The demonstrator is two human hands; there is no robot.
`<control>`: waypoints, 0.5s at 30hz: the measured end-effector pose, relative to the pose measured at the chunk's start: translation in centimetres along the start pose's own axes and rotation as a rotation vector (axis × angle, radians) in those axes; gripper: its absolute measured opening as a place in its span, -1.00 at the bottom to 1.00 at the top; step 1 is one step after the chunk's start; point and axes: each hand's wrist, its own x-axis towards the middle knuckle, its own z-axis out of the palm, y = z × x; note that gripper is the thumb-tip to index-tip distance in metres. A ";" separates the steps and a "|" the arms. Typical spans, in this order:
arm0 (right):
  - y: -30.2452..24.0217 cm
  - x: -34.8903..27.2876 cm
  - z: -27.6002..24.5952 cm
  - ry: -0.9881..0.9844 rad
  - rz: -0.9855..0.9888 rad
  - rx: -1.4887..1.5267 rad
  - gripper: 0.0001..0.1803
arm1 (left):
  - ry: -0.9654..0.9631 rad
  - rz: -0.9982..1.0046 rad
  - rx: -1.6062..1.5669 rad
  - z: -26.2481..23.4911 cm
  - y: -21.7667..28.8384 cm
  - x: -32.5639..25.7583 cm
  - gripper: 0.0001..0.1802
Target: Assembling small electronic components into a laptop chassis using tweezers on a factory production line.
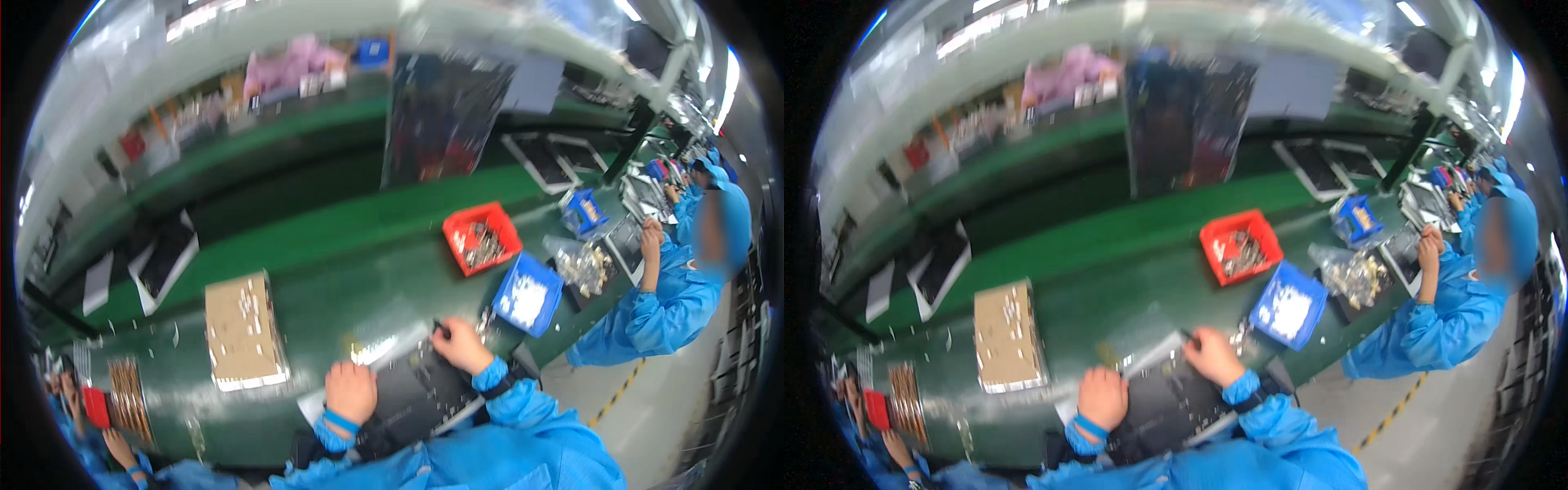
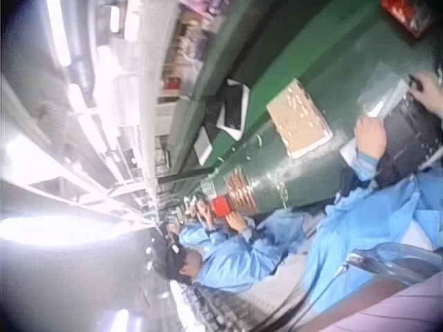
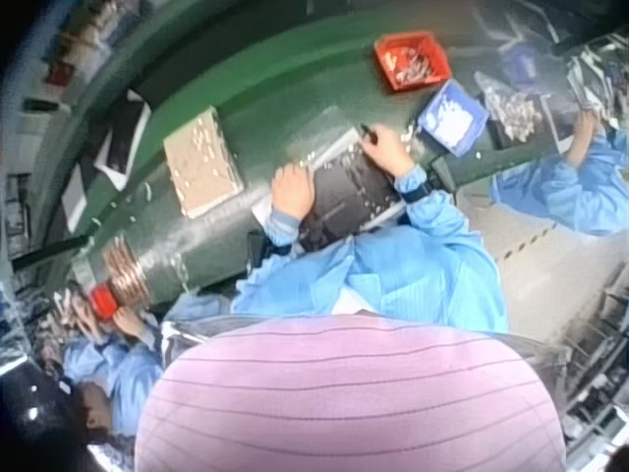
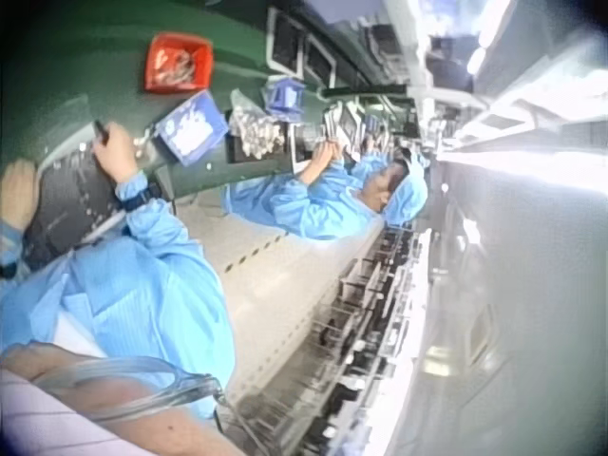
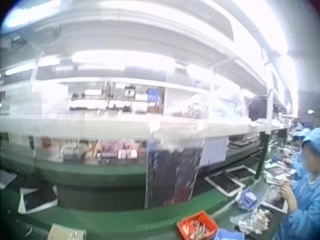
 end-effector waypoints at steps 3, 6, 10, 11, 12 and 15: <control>0.8 -1.4 -0.3 0.001 -0.026 0.314 -0.78 | -0.087 -0.024 -0.103 -0.1 0.1 -0.9 -0.78; -0.2 -2.9 -2.2 0.070 -0.101 0.431 -0.83 | -0.206 -0.053 -0.262 -2.7 0.9 -0.8 -0.72; -2.9 -5.5 -6.8 0.177 -0.244 0.735 -0.90 | -0.287 0.180 -0.526 -4.9 -1.4 0.3 -0.78; -3.5 -5.8 -8.4 0.215 -0.288 0.780 -0.90 | -0.286 0.071 -0.536 -6.8 -1.4 1.3 -0.80; -3.6 -5.6 -10.2 0.284 -0.378 0.763 -0.90 | -0.210 -0.036 -0.616 -7.7 -2.4 2.5 -0.82; -6.8 -4.6 -17.8 0.493 -0.500 0.605 -0.95 | 0.099 -0.315 -1.325 -6.8 -7.3 7.6 -0.82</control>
